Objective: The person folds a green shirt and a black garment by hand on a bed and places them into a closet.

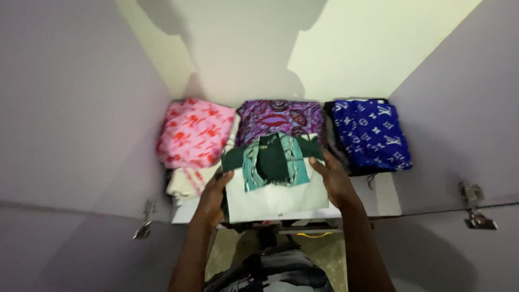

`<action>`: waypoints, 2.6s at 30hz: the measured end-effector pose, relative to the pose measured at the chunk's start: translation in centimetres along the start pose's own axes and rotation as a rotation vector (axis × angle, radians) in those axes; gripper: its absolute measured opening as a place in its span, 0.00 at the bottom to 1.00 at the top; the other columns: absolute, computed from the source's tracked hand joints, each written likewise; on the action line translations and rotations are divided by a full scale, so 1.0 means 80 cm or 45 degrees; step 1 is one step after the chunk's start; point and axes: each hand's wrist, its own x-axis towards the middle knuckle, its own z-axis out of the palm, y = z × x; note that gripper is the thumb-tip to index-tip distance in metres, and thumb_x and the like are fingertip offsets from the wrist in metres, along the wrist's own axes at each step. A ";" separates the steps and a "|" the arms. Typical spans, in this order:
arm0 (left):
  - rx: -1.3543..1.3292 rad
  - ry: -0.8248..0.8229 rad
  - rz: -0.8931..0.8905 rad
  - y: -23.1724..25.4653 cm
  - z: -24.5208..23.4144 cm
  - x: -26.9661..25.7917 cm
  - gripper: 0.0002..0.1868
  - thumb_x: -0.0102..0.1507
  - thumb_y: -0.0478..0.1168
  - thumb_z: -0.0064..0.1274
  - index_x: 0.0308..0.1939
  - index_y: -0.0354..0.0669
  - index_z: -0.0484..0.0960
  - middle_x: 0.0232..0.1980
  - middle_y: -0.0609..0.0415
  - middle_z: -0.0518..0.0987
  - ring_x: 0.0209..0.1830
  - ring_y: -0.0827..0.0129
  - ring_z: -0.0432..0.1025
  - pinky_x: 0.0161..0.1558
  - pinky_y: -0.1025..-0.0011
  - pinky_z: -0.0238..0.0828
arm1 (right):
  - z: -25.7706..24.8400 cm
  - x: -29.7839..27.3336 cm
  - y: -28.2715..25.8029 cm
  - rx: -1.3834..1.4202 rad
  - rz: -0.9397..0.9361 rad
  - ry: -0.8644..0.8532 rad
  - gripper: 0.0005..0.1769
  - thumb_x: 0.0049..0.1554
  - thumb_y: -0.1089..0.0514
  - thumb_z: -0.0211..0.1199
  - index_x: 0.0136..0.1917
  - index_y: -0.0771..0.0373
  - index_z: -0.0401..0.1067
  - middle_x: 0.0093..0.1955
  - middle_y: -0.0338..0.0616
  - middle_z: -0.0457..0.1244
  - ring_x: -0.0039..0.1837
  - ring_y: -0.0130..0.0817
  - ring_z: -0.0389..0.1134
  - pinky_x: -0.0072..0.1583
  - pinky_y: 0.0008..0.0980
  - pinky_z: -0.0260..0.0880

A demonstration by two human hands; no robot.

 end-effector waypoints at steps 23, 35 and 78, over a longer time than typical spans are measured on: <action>1.778 0.373 1.537 -0.013 0.120 0.282 0.29 0.67 0.51 0.52 0.68 0.40 0.72 0.72 0.37 0.71 0.73 0.38 0.62 0.74 0.48 0.56 | -0.046 0.273 0.100 -0.918 -0.850 0.548 0.28 0.64 0.54 0.60 0.72 0.69 0.64 0.74 0.63 0.59 0.76 0.61 0.58 0.75 0.52 0.56; 1.805 0.400 1.053 -0.052 0.078 0.302 0.35 0.71 0.55 0.35 0.74 0.32 0.65 0.78 0.32 0.58 0.79 0.39 0.49 0.76 0.49 0.41 | 0.007 0.265 0.063 -1.524 -0.402 0.133 0.48 0.63 0.25 0.37 0.81 0.62 0.48 0.83 0.55 0.42 0.84 0.52 0.36 0.77 0.61 0.27; -0.314 0.304 0.816 -0.063 -0.136 -0.146 0.32 0.75 0.59 0.43 0.68 0.35 0.74 0.59 0.42 0.79 0.59 0.51 0.75 0.58 0.54 0.73 | 0.156 -0.011 0.030 -0.190 -0.424 -0.458 0.16 0.64 0.59 0.62 0.63 0.69 0.73 0.56 0.54 0.72 0.55 0.40 0.73 0.57 0.38 0.75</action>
